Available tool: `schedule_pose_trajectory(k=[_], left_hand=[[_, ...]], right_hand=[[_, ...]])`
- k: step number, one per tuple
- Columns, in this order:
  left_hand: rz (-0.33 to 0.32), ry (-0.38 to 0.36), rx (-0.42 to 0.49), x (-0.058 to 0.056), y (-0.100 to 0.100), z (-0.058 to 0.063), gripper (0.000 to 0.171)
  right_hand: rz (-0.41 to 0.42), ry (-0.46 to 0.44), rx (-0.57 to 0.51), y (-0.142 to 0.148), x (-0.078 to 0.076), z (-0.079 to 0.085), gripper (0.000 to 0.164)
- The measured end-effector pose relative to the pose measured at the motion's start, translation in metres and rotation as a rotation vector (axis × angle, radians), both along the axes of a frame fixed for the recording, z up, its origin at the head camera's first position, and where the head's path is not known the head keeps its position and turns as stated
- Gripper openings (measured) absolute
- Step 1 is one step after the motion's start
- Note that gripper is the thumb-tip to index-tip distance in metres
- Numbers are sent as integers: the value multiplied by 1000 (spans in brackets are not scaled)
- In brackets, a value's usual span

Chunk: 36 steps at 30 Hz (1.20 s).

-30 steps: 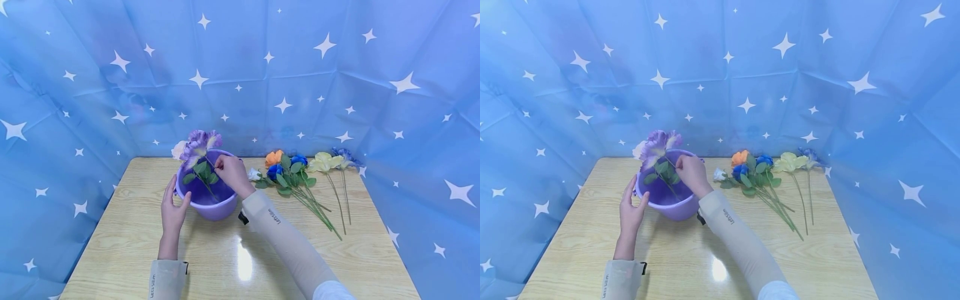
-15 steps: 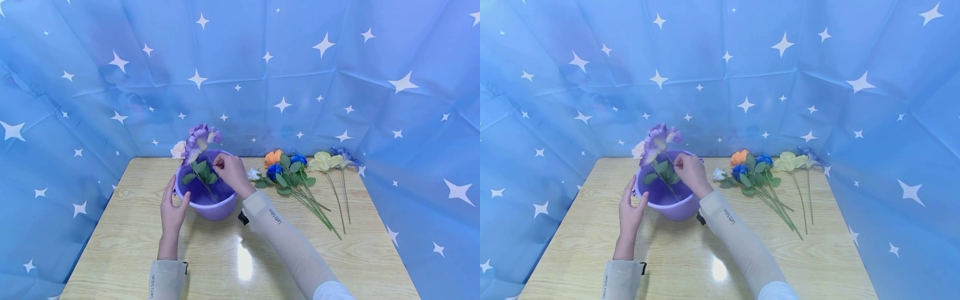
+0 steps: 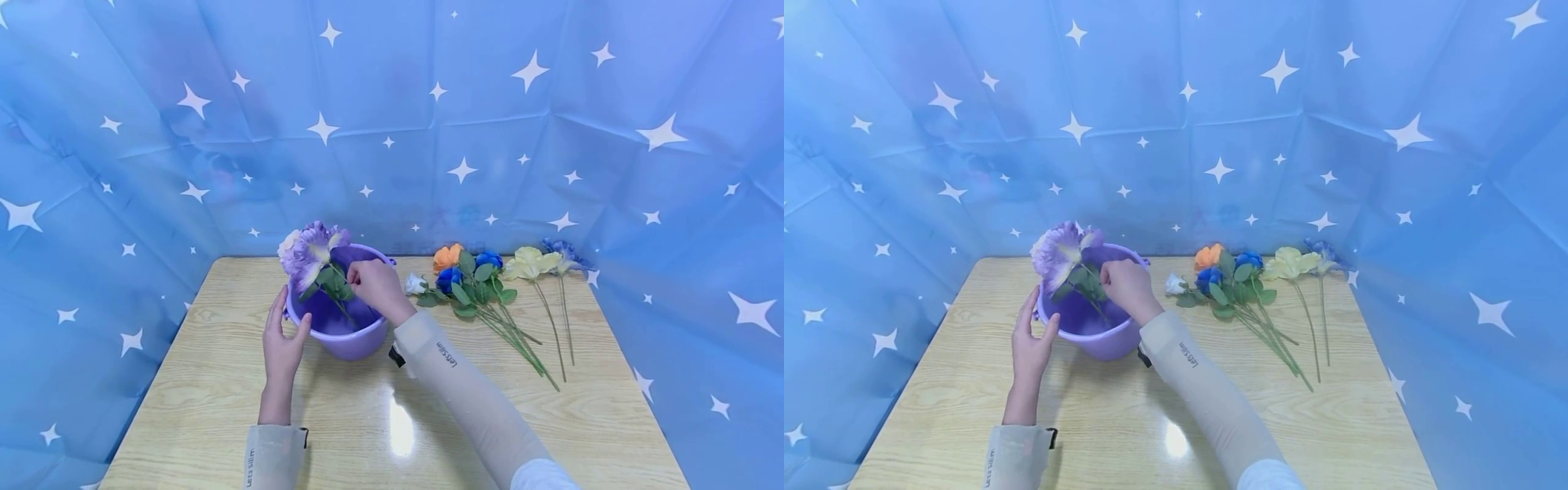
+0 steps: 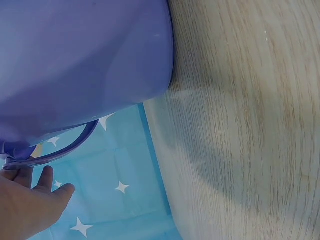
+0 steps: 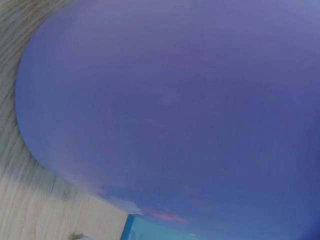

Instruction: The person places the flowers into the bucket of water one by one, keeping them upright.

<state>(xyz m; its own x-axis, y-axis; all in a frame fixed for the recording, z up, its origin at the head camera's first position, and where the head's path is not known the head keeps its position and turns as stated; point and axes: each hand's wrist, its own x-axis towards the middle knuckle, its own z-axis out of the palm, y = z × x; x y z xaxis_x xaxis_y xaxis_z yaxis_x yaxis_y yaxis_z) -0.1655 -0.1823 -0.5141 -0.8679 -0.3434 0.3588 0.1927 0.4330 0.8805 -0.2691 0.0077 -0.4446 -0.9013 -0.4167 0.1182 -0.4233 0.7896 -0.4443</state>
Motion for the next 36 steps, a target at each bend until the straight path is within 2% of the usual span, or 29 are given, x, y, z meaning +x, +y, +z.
schedule_pose_trajectory(k=[18, 29, 36], left_hand=[[2, 32, -8, 0, 0, -1, 66], [2, 11, 0, 2, 1, -1, 66], [4, 14, -9, 2, 0, 0, 67]], right_hand=[[-29, -7, -162, 1, 1, 3, 4], [-60, 21, -440, 6, 5, 0, 4], [-67, 39, -542, 8, 4, -1, 6]])
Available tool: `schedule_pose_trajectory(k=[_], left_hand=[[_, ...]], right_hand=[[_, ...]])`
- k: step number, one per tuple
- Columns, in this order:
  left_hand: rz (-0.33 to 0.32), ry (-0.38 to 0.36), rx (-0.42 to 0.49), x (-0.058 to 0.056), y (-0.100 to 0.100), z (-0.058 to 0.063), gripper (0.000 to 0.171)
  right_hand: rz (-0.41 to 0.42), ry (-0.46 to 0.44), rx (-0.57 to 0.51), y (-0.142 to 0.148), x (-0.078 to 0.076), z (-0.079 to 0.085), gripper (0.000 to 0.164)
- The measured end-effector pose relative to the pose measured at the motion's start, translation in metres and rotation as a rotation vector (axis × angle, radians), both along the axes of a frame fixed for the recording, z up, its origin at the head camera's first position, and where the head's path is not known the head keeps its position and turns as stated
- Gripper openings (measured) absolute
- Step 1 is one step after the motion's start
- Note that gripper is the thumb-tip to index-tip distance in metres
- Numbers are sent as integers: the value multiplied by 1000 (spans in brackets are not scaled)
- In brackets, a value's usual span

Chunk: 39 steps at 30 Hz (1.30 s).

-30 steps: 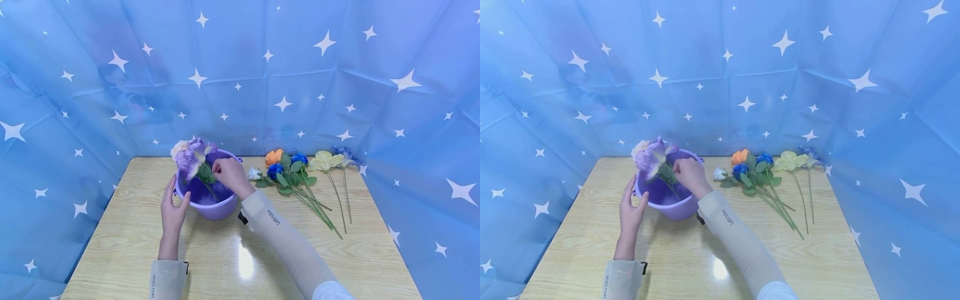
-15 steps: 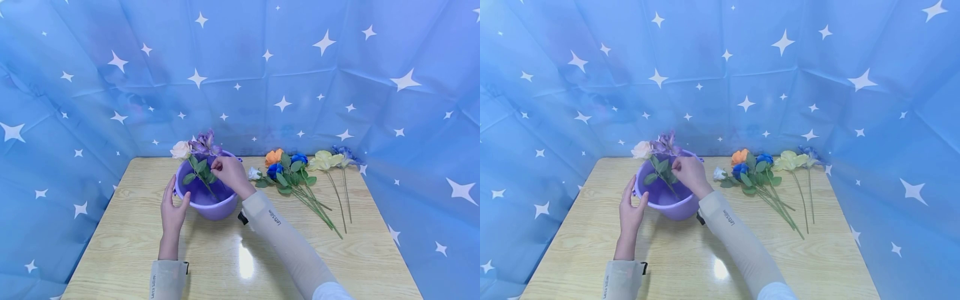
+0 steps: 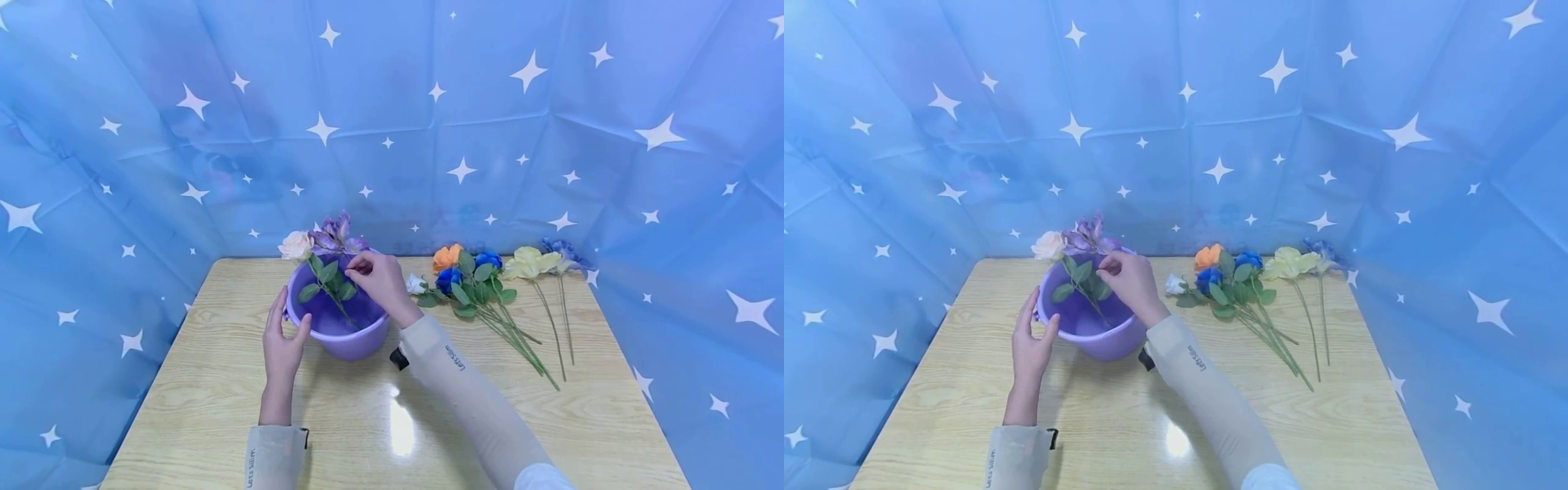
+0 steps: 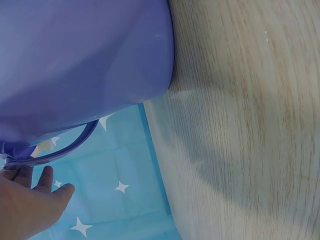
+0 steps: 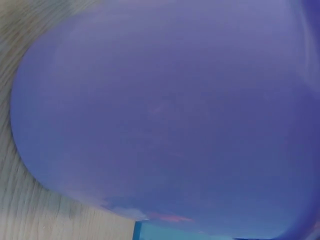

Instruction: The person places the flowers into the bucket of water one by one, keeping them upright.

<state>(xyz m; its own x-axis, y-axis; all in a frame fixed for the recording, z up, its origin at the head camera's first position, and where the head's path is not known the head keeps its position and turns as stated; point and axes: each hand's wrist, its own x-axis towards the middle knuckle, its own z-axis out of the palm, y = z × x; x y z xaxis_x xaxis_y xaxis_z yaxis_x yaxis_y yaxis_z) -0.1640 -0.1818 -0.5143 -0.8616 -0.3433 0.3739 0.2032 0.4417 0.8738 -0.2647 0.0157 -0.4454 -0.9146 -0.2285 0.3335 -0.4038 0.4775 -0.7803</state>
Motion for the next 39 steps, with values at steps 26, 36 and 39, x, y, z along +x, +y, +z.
schedule_pose_trajectory(k=[26, 36, 39], left_hand=[[2, -1, 24, 0, 0, 0, 67], [-16, -14, 43, 0, -2, 0, 66], [-13, -8, 41, -1, -1, -1, 66]], right_hand=[[-64, 14, -150, 53, -2, -3, 11], [-92, -35, -127, 70, 1, -6, 13], [-108, -27, -119, 76, 1, -7, 13]])
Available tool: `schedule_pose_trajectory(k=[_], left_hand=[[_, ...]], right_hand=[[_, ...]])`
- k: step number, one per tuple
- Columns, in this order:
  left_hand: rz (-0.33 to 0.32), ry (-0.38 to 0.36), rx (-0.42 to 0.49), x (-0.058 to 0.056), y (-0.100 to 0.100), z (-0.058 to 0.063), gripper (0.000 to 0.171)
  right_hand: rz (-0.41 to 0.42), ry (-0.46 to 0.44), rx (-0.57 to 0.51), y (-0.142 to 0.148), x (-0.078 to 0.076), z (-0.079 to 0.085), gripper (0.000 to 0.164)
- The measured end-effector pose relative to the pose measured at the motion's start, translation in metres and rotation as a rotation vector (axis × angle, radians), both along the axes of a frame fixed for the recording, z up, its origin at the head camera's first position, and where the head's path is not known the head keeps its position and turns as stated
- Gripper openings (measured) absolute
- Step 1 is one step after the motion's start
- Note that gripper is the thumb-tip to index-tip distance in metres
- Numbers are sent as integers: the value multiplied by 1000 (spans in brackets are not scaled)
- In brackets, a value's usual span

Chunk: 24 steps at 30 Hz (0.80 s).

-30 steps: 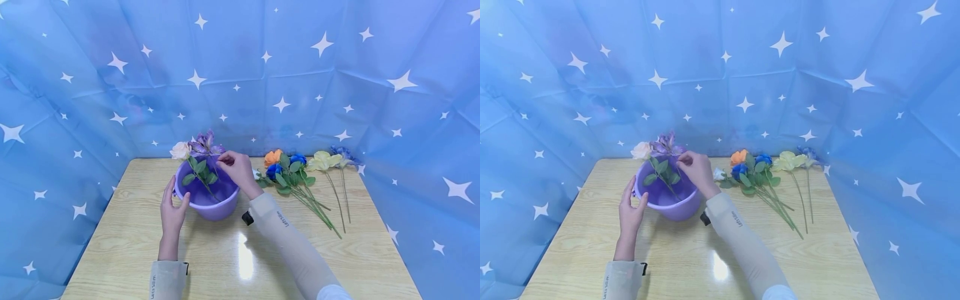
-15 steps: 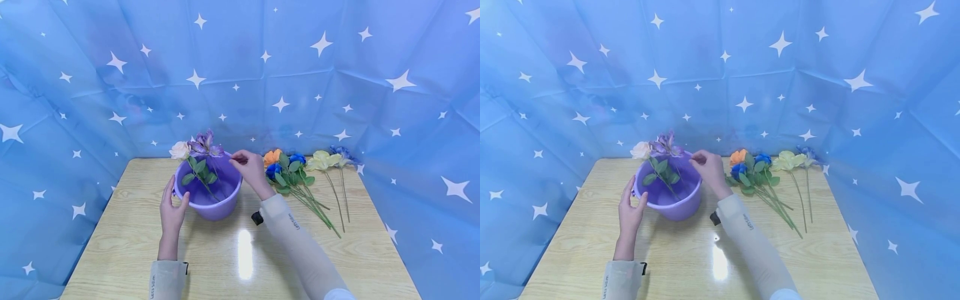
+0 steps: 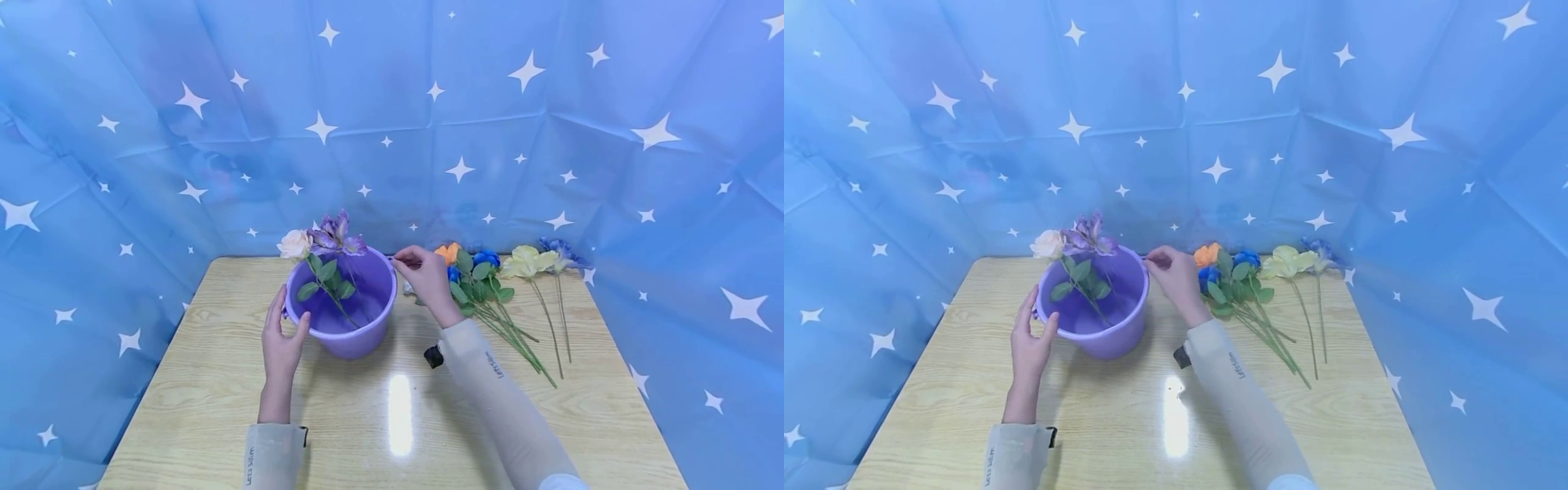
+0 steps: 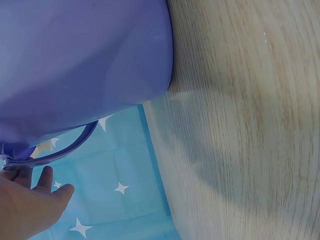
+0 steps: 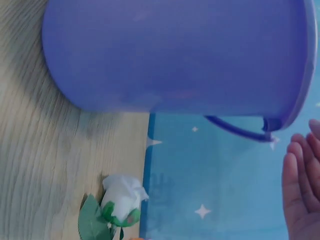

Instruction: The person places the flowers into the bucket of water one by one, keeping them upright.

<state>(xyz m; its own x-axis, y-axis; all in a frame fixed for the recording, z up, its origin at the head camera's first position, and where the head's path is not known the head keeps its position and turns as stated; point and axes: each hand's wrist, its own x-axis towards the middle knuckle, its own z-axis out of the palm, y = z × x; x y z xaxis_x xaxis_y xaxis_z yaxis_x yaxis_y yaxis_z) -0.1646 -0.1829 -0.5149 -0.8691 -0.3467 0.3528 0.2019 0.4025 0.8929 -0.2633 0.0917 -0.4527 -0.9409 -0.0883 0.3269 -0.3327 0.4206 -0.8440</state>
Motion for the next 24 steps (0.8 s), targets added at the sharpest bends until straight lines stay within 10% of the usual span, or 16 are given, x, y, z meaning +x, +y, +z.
schedule_pose_trajectory(k=[18, 24], left_hand=[[15, 16, -14, -2, 0, -2, 66], [-1, 13, 14, 11, 13, 29, 64]], right_hand=[[-52, -24, 14, 33, 1, -22, 19], [-71, -46, 24, 44, 4, -29, 18]])
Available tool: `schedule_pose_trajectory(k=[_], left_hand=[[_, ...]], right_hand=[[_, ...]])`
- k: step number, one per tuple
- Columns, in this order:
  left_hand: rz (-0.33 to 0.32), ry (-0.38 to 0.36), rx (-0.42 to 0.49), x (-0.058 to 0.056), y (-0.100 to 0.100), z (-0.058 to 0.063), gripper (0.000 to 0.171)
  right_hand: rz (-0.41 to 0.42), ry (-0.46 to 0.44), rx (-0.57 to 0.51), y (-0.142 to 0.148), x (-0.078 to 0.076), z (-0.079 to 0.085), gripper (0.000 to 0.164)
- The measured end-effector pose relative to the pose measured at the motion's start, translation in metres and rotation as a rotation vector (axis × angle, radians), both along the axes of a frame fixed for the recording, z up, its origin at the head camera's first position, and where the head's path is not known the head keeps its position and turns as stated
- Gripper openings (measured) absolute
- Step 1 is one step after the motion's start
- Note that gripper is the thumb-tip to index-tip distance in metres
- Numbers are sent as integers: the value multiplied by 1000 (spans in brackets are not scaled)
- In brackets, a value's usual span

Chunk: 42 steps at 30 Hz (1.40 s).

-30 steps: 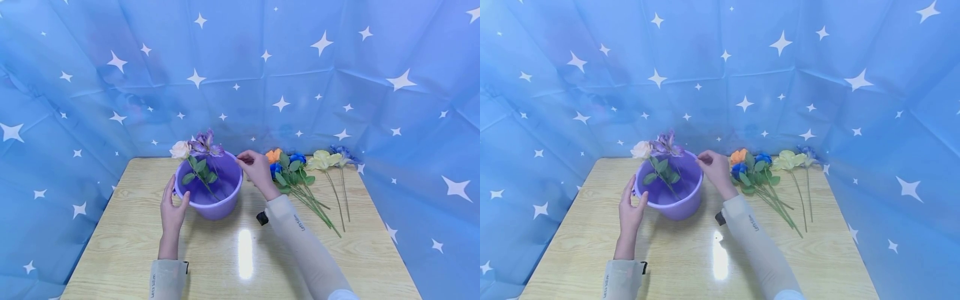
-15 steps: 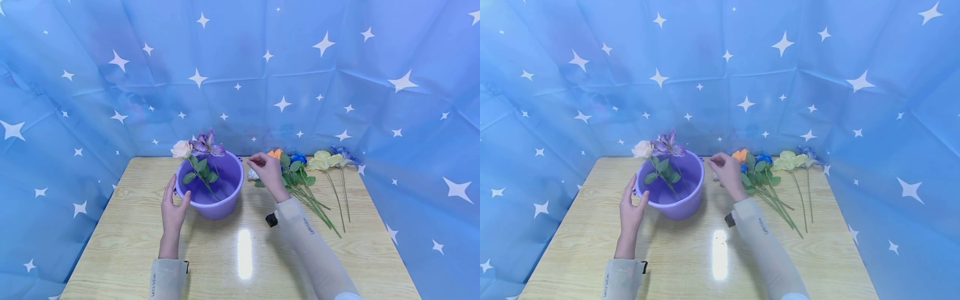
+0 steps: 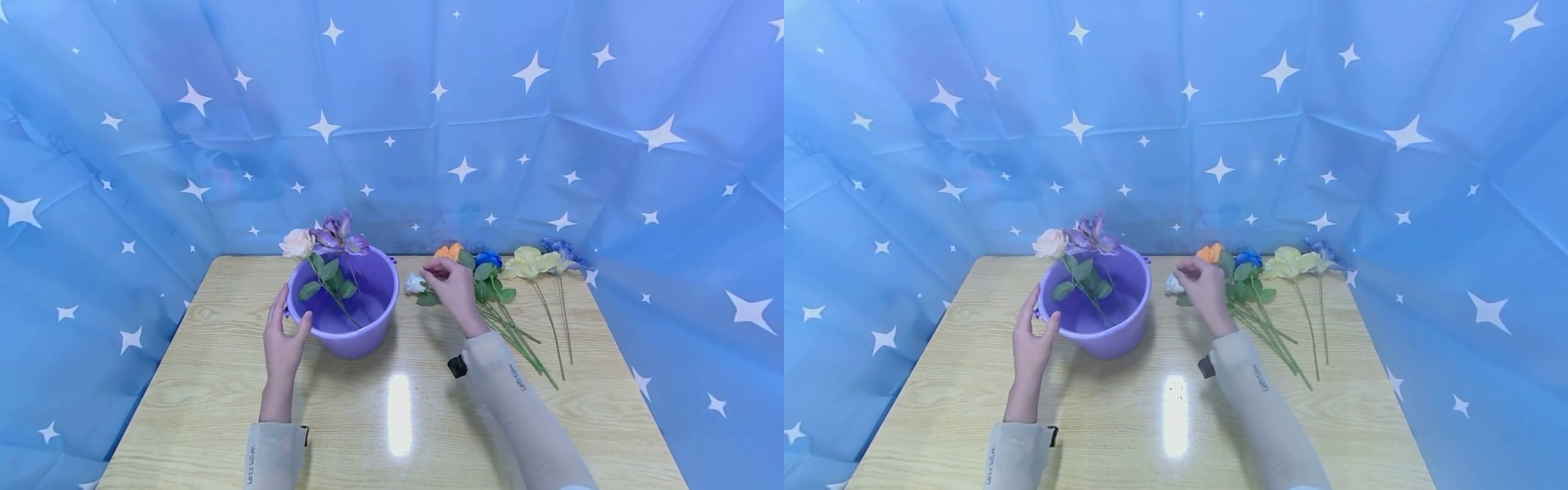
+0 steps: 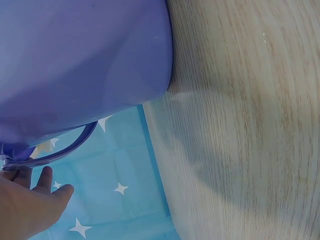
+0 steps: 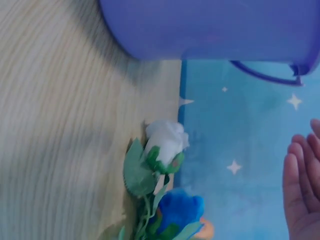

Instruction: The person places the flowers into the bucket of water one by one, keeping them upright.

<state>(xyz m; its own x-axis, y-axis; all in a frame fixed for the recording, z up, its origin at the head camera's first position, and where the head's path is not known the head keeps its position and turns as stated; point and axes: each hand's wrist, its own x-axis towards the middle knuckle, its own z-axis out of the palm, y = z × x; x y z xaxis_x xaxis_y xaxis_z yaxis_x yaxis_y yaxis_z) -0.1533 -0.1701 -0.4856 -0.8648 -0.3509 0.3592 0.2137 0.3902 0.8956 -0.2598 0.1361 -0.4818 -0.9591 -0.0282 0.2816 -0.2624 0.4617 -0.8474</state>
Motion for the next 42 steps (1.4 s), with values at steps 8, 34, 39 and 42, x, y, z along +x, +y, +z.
schedule_pose_trajectory(k=[8, 34, 39, 42], left_hand=[[7, -7, 0, 1, 2, 5, 63], [12, -6, -34, -11, -11, -29, 67], [14, -8, -35, -10, -11, -29, 68], [16, -9, -35, -10, -11, -29, 68]], right_hand=[[-44, -47, -32, 18, 3, -9, 19], [-189, -131, -69, 87, 28, -56, 33], [-215, -150, -66, 95, 34, -64, 32], [-233, -174, -53, 98, 36, -71, 32]])
